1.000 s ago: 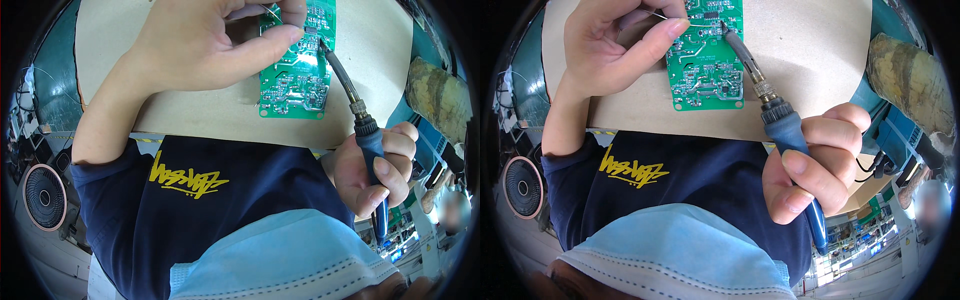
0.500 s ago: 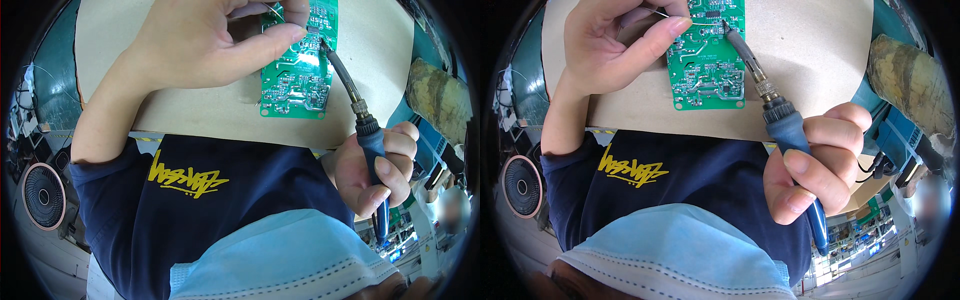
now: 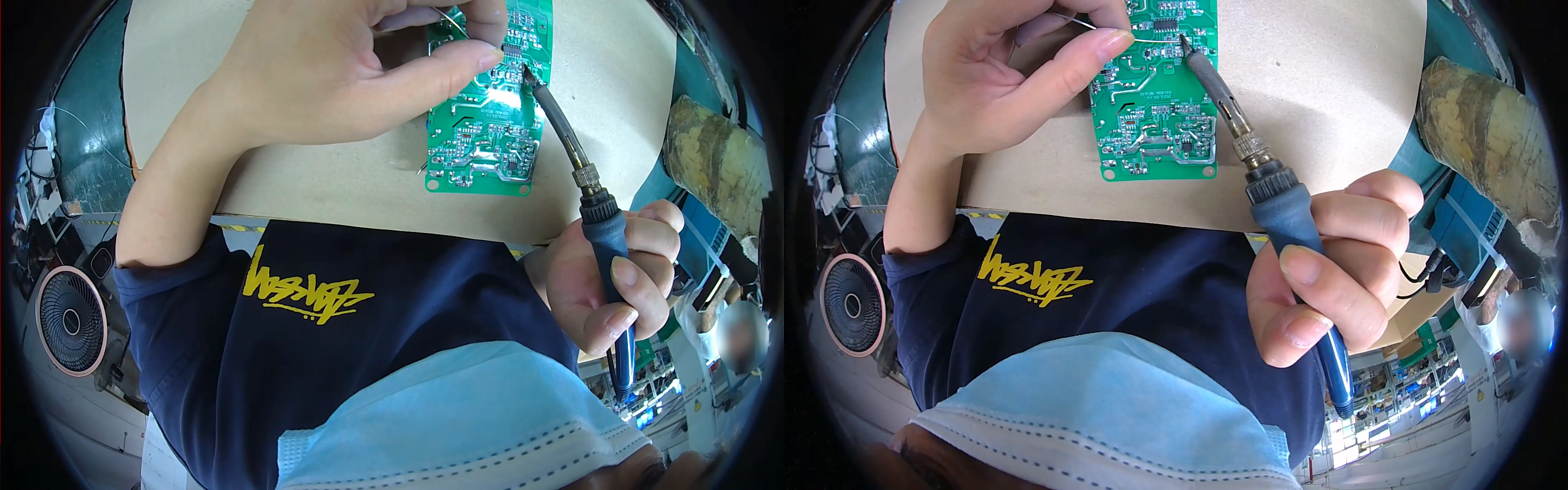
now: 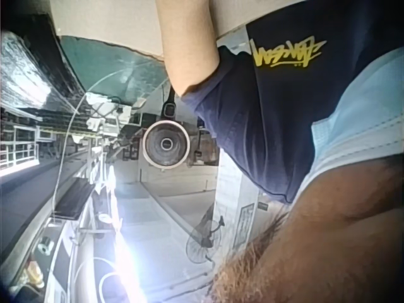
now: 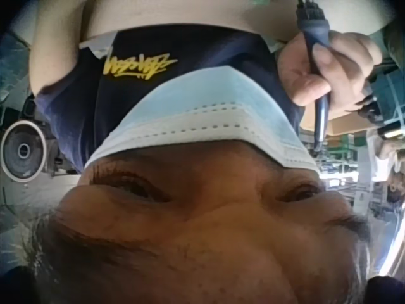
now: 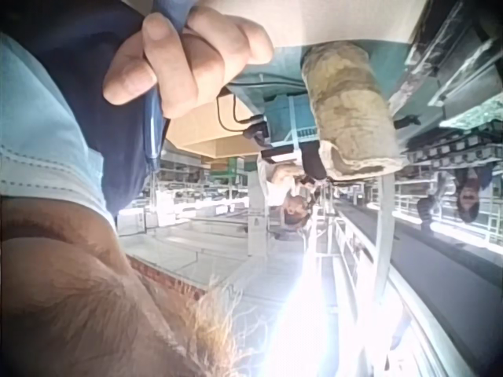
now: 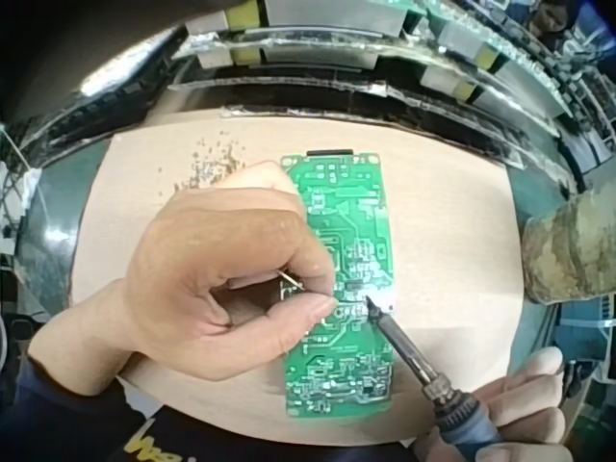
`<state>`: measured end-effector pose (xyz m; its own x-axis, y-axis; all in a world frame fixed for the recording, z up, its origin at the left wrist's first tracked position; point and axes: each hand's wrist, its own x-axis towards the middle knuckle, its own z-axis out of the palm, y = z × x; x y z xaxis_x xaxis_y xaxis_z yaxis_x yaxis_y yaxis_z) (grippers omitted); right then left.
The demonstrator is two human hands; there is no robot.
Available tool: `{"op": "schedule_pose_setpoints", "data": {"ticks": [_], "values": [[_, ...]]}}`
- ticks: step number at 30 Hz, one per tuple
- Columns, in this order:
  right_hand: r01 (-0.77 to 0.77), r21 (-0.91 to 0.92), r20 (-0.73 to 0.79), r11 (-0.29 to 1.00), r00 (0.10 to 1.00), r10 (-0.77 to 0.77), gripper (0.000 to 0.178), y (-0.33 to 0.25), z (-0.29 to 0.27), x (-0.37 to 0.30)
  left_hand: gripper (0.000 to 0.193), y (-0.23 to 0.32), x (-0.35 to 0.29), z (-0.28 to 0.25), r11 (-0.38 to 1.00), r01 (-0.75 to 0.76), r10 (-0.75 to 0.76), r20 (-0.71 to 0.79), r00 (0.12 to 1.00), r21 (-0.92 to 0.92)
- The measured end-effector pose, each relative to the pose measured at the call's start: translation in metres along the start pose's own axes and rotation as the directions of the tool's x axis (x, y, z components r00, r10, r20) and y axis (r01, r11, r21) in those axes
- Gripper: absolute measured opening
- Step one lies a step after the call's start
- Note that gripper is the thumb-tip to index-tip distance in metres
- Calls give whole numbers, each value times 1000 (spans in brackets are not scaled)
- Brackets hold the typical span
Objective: Soldering components on printed circuit boards at an assembly station.
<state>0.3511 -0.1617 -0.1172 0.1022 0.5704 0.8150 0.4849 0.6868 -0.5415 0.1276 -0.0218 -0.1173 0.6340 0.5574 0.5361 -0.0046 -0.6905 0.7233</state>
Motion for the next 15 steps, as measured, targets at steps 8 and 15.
{"op": "schedule_pose_setpoints", "data": {"ticks": [8, 15], "values": [[31, -3, 21, 1000, 999, -31, 30, 3, -5, -1, 6, 13, 4, -3, 998, 60, -59, -14, 998, 25], [28, 23, 51, 999, 998, -29, 30, 4, -15, -2, 6, -1, 0, 1, 1000, -6, 6, -23, 1000, 11]]}}
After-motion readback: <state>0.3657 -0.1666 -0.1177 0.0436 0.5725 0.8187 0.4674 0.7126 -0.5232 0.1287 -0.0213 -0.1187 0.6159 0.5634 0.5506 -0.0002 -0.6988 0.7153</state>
